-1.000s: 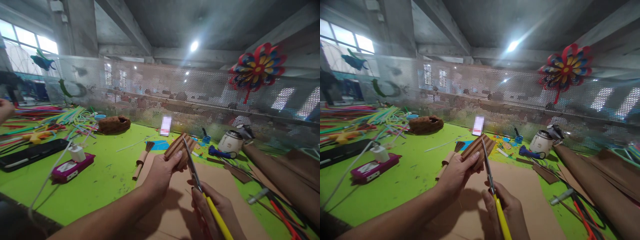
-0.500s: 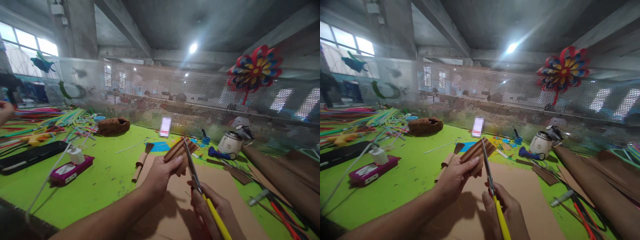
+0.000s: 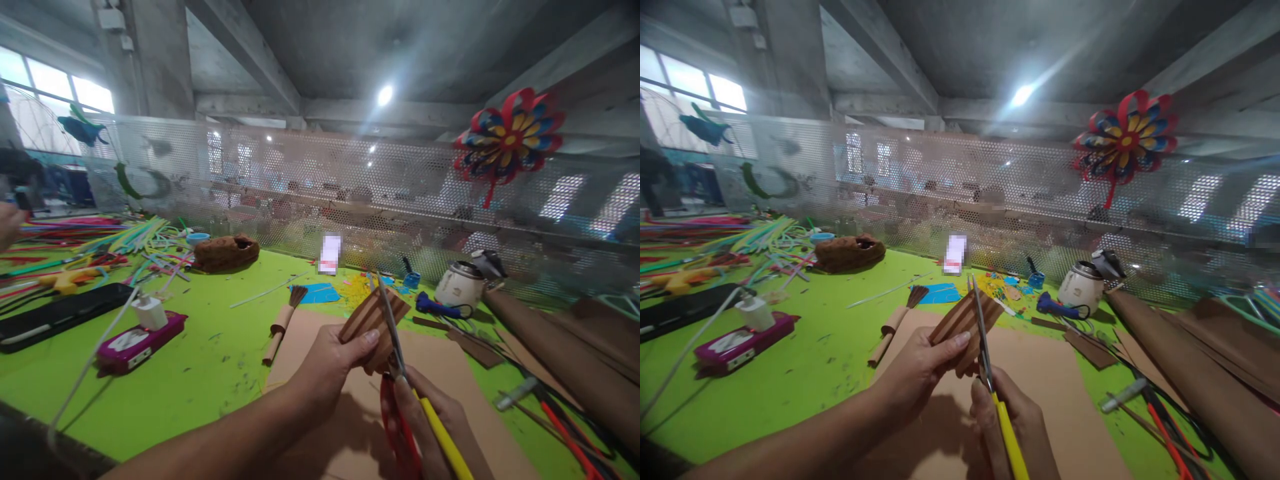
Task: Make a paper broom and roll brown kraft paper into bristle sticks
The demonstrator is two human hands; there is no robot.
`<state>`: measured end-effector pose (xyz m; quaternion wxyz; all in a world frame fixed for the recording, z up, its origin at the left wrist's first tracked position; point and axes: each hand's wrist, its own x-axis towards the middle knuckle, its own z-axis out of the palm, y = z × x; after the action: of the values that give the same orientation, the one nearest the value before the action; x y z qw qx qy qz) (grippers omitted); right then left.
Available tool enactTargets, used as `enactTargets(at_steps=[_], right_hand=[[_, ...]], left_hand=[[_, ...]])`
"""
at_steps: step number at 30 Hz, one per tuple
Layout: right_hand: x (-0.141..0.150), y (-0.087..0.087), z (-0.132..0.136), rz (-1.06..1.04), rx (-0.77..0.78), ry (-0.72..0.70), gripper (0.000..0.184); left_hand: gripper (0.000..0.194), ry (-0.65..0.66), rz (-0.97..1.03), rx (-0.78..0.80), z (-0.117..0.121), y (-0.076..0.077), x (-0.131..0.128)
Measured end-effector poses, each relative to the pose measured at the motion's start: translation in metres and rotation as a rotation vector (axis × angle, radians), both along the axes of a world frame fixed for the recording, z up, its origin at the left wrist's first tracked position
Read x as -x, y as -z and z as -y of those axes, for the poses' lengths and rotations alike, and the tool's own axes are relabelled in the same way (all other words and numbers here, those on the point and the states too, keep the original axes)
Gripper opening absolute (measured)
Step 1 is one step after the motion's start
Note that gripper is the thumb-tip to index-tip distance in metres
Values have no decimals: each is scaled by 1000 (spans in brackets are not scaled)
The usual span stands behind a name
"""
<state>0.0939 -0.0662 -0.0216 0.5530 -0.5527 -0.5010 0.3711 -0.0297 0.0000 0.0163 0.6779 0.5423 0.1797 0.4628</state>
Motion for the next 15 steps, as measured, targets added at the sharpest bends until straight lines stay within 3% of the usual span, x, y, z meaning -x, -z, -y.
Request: enactTargets(at_steps=[5, 10, 15], right_hand=[[-3, -2, -2, 45, -31, 9, 56], [-1, -5, 1, 139, -32, -4, 56], [3, -6, 5, 190, -59, 40, 54]], left_hand=[[24, 15, -74, -20, -6, -11, 10], [25, -216, -169, -102, -10, -26, 15], [29, -341, -245, -166, -8, -29, 14]])
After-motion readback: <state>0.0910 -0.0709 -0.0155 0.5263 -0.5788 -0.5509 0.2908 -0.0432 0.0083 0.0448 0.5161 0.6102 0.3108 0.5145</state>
